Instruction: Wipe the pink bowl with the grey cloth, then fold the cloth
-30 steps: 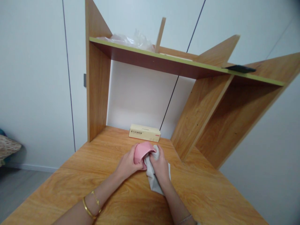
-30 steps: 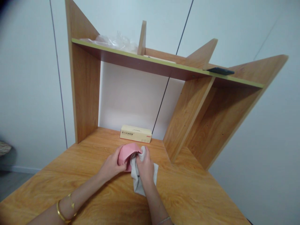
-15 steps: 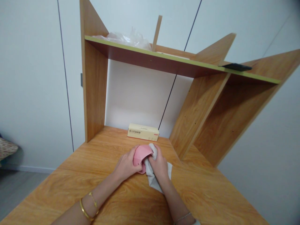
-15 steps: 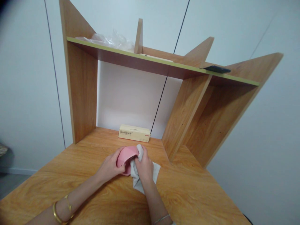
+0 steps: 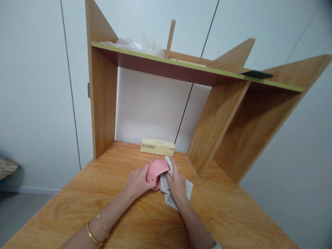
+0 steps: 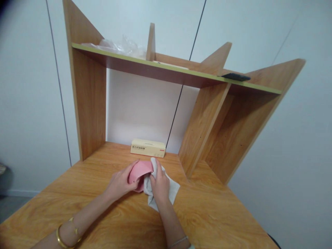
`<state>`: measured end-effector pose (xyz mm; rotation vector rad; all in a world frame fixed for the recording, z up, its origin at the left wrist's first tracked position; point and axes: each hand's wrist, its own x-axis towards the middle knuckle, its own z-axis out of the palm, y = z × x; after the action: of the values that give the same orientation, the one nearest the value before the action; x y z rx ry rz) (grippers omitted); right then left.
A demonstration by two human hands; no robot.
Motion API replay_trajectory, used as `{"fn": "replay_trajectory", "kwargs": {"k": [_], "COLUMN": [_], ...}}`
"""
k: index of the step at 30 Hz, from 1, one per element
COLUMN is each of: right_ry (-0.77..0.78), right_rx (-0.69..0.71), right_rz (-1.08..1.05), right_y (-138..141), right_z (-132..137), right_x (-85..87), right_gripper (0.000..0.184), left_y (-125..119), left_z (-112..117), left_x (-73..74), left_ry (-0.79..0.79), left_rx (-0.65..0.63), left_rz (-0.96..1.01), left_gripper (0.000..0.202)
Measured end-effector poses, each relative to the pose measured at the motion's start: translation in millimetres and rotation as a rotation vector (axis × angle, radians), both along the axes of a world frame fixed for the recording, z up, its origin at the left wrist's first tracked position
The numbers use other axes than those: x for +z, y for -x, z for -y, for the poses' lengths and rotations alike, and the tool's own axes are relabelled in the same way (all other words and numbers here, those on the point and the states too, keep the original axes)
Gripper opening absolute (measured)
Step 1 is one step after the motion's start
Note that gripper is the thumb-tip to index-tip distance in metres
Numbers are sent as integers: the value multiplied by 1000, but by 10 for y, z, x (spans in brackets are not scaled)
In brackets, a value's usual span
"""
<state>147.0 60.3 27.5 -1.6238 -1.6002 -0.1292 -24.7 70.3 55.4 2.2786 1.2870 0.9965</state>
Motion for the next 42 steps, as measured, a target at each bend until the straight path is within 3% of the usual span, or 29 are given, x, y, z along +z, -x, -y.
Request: {"fn": "replay_trajectory", "kwargs": {"k": [3,6,9,11,13,17,21,24,29,32,37,42], "right_ry": [-17,-70,-65,-30,-17,3,-17,-9,172,130,-88,30], "right_rx": [1,0,75,142,145,-37,-118,-146,-124,-137,-119,-45], "right_rz": [-133,-323,-490,-534,-509,-315,-86,-30,-74,0,161,114], "right_y": [-11,-11,26,63,91,79,47,52,61,39,-26,-39], "right_z": [-15,-65,-141,-177,-181,-82,32,34,-33,-27,11,-6], "right_x": [-17,-56,-116,-144,-138,-28,88,98,25,22,59,39], "right_gripper": [52,45,42,42,44,51,47,48,49,46,49,53], "left_y": [-43,-87,-108,-101,-82,-52,-53,-55,-59,-69,-72,-39], "left_z": [8,14,1,-20,-40,-24,37,44,-4,-23,-26,-17], "left_x": [-23,-78,-142,-167,-166,-98,-10,8,-55,-72,-49,-82], "left_ry": [40,98,88,67,64,87,93,83,105,99,130,96], "left_rx": [63,7,-140,-160,-92,56,114,105,106,91,37,-5], "left_rz": [100,193,301,340,312,100,-17,2,35,41,90,66], "left_gripper": [76,90,82,73,68,64,65,66,62,61,59,63]}}
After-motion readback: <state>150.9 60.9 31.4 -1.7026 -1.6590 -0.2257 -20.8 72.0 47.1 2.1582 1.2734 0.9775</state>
